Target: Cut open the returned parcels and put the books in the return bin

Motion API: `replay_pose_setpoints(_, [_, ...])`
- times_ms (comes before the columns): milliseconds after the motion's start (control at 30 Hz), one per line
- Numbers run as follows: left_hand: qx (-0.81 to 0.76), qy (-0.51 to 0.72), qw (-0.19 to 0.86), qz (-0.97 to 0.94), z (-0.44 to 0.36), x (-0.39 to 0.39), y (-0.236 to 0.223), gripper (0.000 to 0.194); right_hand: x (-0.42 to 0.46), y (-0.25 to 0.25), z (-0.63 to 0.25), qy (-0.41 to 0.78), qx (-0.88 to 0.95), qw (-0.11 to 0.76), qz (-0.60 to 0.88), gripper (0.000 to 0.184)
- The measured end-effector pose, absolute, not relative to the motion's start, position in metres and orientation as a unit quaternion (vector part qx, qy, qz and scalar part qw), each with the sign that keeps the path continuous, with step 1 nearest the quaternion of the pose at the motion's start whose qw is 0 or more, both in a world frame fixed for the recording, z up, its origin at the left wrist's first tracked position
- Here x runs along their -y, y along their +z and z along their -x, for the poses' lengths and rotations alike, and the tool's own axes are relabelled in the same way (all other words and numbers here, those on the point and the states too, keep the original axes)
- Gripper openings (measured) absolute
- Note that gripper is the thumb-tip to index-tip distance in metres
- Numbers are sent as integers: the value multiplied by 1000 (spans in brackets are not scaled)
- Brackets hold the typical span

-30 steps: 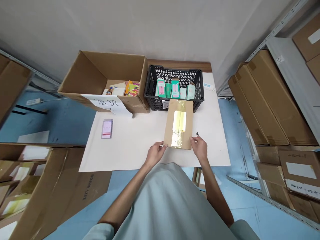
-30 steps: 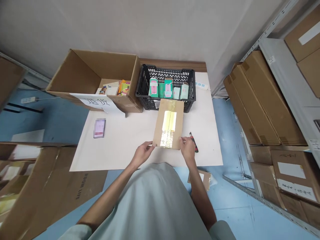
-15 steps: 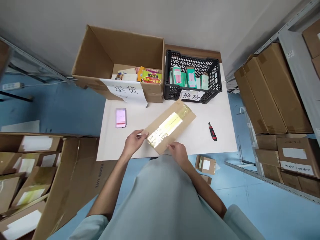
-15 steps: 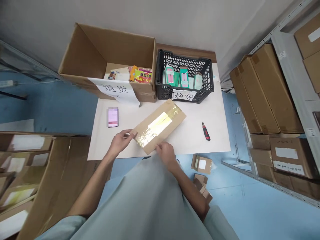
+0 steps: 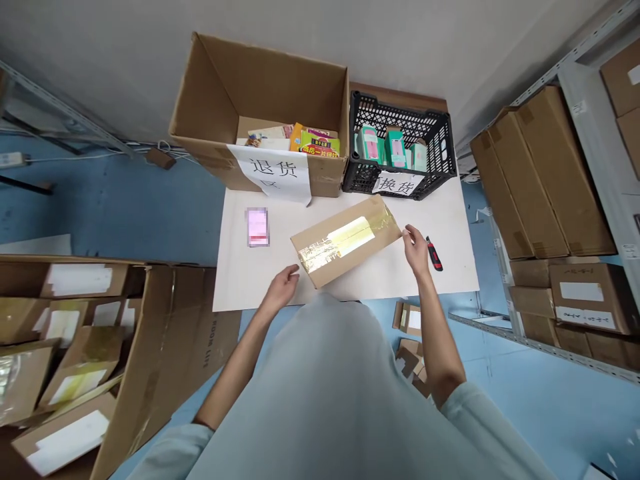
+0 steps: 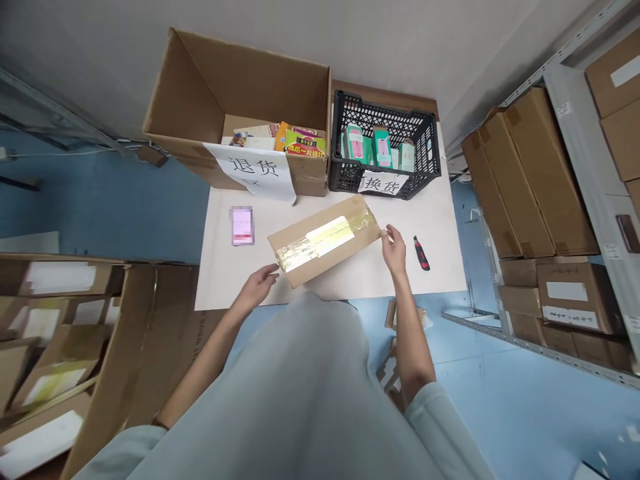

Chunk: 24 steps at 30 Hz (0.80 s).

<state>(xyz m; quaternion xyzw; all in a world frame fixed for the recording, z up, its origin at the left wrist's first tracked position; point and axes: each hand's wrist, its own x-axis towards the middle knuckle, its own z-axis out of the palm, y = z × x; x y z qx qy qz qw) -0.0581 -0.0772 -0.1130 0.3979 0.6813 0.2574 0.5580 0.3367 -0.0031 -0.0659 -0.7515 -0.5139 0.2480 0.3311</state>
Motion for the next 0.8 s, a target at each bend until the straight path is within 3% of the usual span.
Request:
replay_pose_setpoints(100, [-627,244,599,-434,49,87,-116,70,5,-88,-353,345,501,333,721,67])
replay_pose_setpoints(267, [-587,282,616,-443,52,85,-122,75,60,-113,-353,359,463,362,725,77])
replay_pose_setpoints(533, [-623,267,609,-412,82,80,-165,92,156,-149,-361,393,429,346,736,56])
replay_pose_setpoints(667, [-686,213,593,-363,67,83,-182,89,154,-186,-361,432,410,303,744,81])
replay_pose_setpoints(800, [-715,215,567,-348,47,86,-190,77,136,-213,-359,474,411,298,720,83])
